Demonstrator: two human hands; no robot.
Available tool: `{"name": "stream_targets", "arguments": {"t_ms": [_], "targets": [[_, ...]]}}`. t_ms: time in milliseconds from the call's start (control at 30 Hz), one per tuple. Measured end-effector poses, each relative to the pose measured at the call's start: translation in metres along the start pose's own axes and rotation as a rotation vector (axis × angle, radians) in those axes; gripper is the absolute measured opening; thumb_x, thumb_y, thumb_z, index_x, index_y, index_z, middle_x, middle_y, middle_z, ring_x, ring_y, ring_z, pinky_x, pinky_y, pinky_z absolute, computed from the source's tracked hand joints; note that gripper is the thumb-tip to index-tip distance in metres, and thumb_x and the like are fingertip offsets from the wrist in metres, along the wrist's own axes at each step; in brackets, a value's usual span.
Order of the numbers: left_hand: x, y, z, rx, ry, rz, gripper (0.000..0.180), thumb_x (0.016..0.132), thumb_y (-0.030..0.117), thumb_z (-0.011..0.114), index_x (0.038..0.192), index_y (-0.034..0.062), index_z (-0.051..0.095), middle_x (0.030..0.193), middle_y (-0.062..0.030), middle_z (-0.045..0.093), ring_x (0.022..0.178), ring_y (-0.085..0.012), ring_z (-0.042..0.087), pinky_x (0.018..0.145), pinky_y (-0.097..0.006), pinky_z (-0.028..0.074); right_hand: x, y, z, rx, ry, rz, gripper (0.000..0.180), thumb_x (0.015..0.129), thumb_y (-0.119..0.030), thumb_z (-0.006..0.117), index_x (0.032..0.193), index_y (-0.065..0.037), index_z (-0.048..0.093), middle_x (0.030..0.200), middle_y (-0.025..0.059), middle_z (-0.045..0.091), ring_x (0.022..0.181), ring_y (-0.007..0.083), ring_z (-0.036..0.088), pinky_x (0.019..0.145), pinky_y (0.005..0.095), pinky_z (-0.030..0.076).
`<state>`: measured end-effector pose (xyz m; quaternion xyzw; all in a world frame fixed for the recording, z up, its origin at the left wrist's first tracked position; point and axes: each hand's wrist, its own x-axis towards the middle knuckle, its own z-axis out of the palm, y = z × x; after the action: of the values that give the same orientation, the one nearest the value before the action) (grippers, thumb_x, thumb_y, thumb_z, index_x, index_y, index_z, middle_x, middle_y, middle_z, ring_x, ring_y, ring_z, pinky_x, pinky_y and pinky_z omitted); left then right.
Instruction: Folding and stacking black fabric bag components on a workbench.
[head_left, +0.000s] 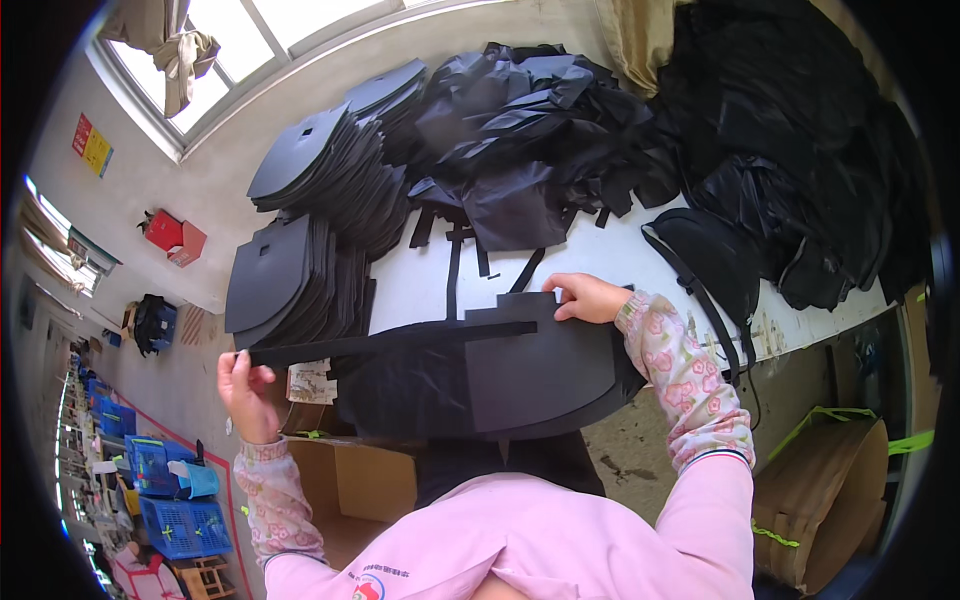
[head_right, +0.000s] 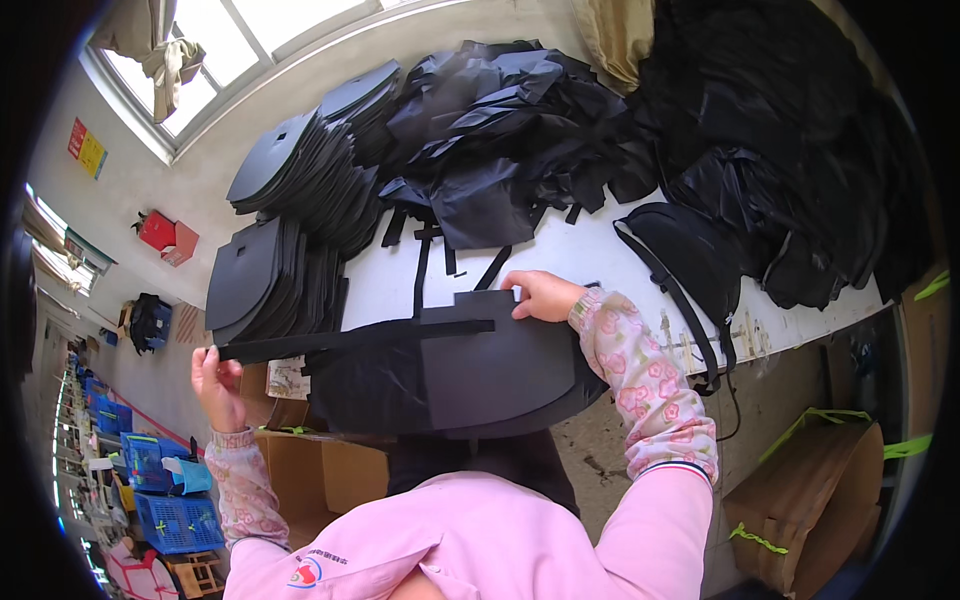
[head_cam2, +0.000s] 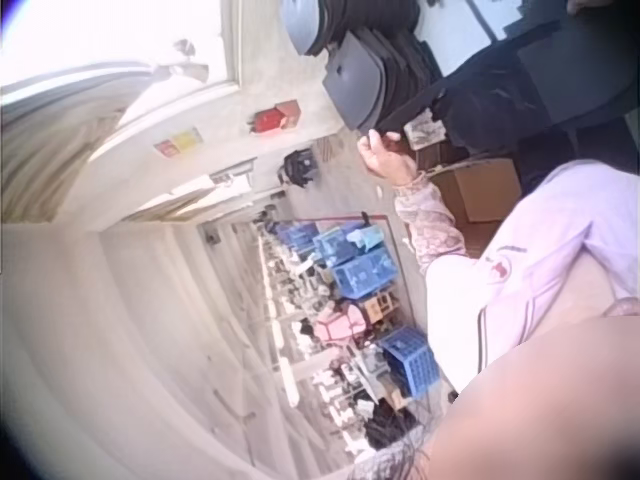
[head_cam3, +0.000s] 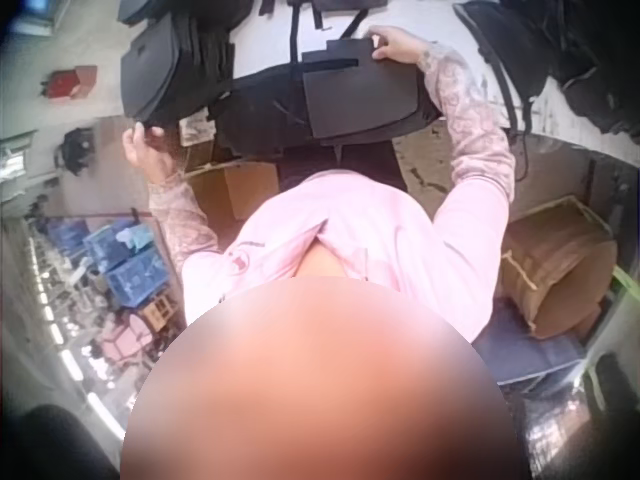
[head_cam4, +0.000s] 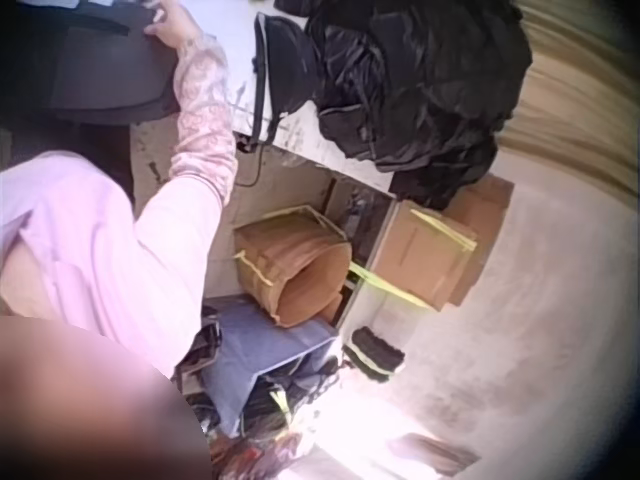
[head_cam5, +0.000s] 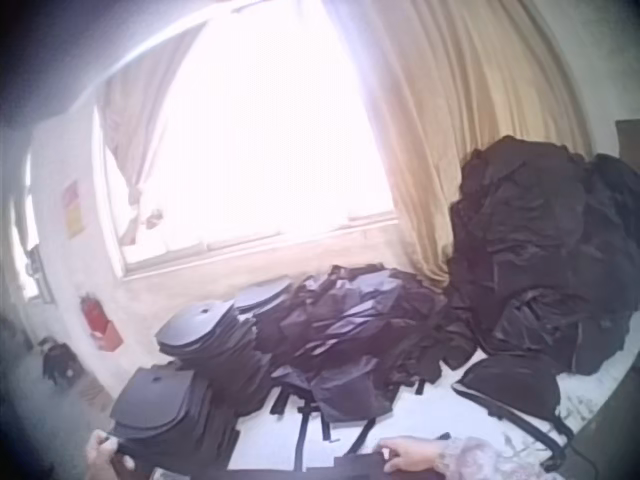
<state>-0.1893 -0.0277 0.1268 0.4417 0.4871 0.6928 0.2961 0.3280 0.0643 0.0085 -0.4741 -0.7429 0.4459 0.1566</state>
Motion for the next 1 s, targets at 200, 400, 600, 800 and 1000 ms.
{"name": "stream_targets", "arguments": {"t_ms": [200, 400, 600, 800, 1000], "targets": [[0.013, -0.021, -0.024, 1.087, -0.172, 0.510, 0.029, 0.087, 0.012, 0.071, 0.110, 0.0035, 0.057, 0.109, -0.0101, 0.061, 0.099, -0.0247, 0.062, 0.089, -0.035, 0.050, -0.028, -0.014, 0.004, -0.131, 0.087, -0.005, 0.043, 0.081, -0.018, 0.076, 0.120, -0.004, 0.062, 0.097, 0.0163, 0.070, 0.092, 0.0320, 0.067, 0.083, 0.0387, 0.052], [-0.016, -0.031, 0.161, 0.617, -1.145, 0.382, 0.045, 0.084, 0.024, 0.077, 0.121, 0.0041, 0.061, 0.125, -0.0158, 0.061, 0.121, -0.0312, 0.055, 0.104, -0.039, 0.042, -0.065, -0.060, 0.021, -0.290, 0.200, -0.101, 0.047, 0.078, -0.018, 0.078, 0.121, -0.008, 0.060, 0.096, 0.0151, 0.070, 0.092, 0.0324, 0.068, 0.079, 0.0406, 0.053], [-0.040, -0.090, 0.268, 0.439, -1.748, -0.295, 0.052, 0.085, 0.025, 0.077, 0.127, 0.0012, 0.057, 0.116, -0.0115, 0.065, 0.109, -0.0207, 0.060, 0.096, -0.033, 0.046, -0.085, -0.087, 0.039, -0.403, 0.385, -0.164, 0.051, 0.075, -0.017, 0.080, 0.121, -0.009, 0.059, 0.099, 0.0134, 0.070, 0.088, 0.0329, 0.068, 0.076, 0.0411, 0.054], [-0.056, -0.100, 0.284, 0.433, -1.830, -0.288, 0.053, 0.082, 0.013, 0.078, 0.128, -0.0008, 0.056, 0.111, -0.0093, 0.068, 0.104, -0.0160, 0.061, 0.094, -0.031, 0.048, -0.098, -0.091, 0.046, -0.509, 0.505, -0.172, 0.049, 0.075, -0.015, 0.078, 0.120, -0.009, 0.060, 0.094, 0.0116, 0.068, 0.083, 0.0320, 0.066, 0.072, 0.0411, 0.052], [-0.056, -0.106, 0.286, 0.355, -1.873, -0.115, 0.061, 0.079, 0.015, 0.079, 0.133, 0.0032, 0.052, 0.118, -0.0140, 0.065, 0.109, -0.0237, 0.061, 0.097, -0.035, 0.046, -0.101, -0.092, 0.056, -0.574, 0.581, -0.152, 0.048, 0.074, -0.014, 0.078, 0.118, -0.006, 0.059, 0.086, 0.0091, 0.066, 0.079, 0.0282, 0.066, 0.070, 0.0383, 0.050]]}}
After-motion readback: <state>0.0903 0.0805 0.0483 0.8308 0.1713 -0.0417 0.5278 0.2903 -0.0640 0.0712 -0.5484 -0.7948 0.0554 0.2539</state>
